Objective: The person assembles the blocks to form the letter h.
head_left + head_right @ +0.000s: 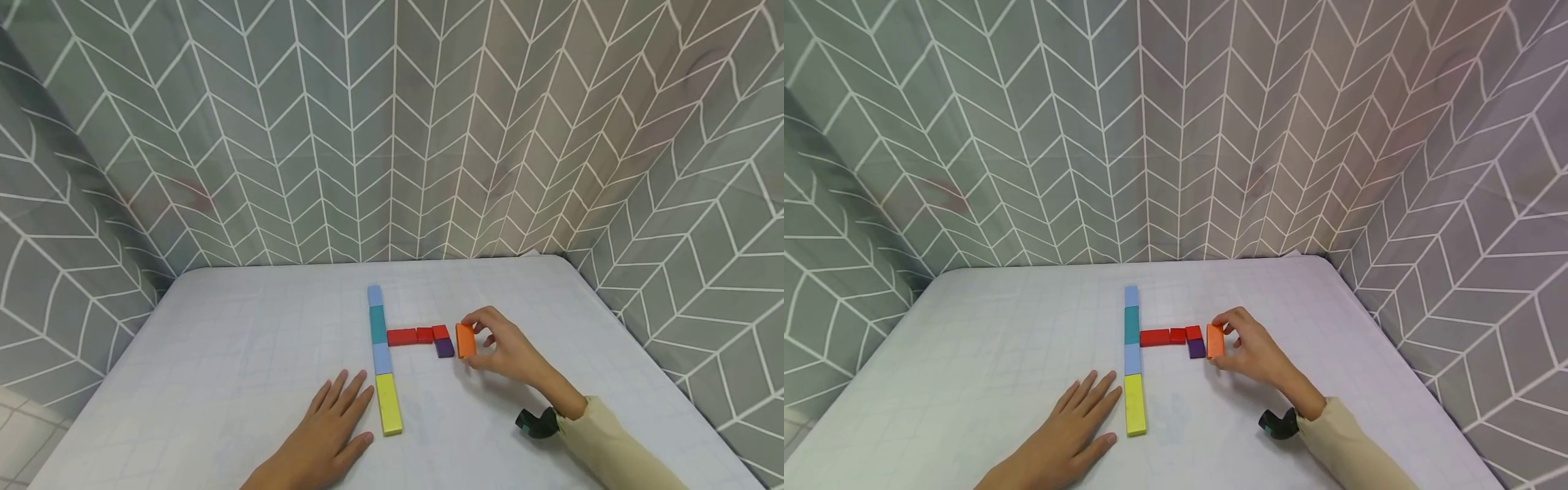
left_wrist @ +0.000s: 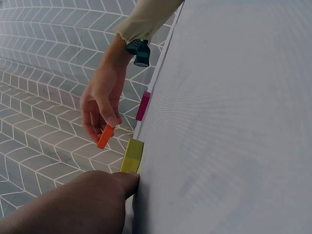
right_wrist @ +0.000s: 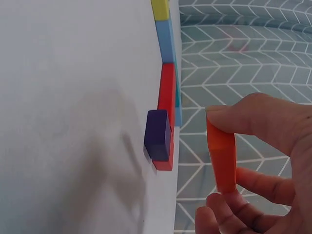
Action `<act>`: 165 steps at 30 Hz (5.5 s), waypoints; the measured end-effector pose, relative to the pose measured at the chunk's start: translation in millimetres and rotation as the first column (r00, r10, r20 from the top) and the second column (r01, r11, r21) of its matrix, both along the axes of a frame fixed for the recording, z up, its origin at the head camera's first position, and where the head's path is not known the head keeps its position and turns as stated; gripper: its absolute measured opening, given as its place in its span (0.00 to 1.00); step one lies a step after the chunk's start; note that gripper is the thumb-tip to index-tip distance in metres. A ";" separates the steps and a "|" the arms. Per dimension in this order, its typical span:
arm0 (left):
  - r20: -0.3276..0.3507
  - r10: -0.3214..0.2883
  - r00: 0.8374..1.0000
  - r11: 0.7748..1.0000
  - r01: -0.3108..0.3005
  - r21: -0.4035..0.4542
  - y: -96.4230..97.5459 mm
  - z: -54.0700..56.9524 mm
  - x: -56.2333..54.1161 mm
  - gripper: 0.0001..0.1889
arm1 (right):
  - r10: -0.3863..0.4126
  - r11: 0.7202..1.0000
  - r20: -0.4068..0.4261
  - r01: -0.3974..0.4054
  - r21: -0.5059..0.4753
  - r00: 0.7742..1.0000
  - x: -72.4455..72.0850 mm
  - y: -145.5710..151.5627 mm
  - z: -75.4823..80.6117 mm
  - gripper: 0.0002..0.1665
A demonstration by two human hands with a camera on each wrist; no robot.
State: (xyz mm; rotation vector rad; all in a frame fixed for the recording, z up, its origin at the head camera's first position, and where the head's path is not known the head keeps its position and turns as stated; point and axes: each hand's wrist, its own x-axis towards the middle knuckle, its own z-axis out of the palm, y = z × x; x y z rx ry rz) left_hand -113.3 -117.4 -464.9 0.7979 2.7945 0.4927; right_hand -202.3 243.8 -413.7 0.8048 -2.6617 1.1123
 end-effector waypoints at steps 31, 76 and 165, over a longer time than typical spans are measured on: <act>-0.030 -0.030 0.999 0.999 0.030 0.013 -2.0 -1.4 1.2 0.42 | 0.068 0.992 0.145 -0.082 0.096 0.987 18.1 -9.3 -19.1 0.33; -0.032 -0.011 0.999 1.000 0.011 -0.001 -0.4 0.0 1.3 0.41 | 0.098 0.987 0.125 -0.112 0.112 0.987 17.3 -10.4 -25.6 0.32; -0.028 -0.013 1.000 1.000 0.013 -0.003 -1.3 0.7 1.0 0.41 | 0.112 0.991 -0.031 -0.109 0.084 0.993 11.9 87.2 -16.0 0.31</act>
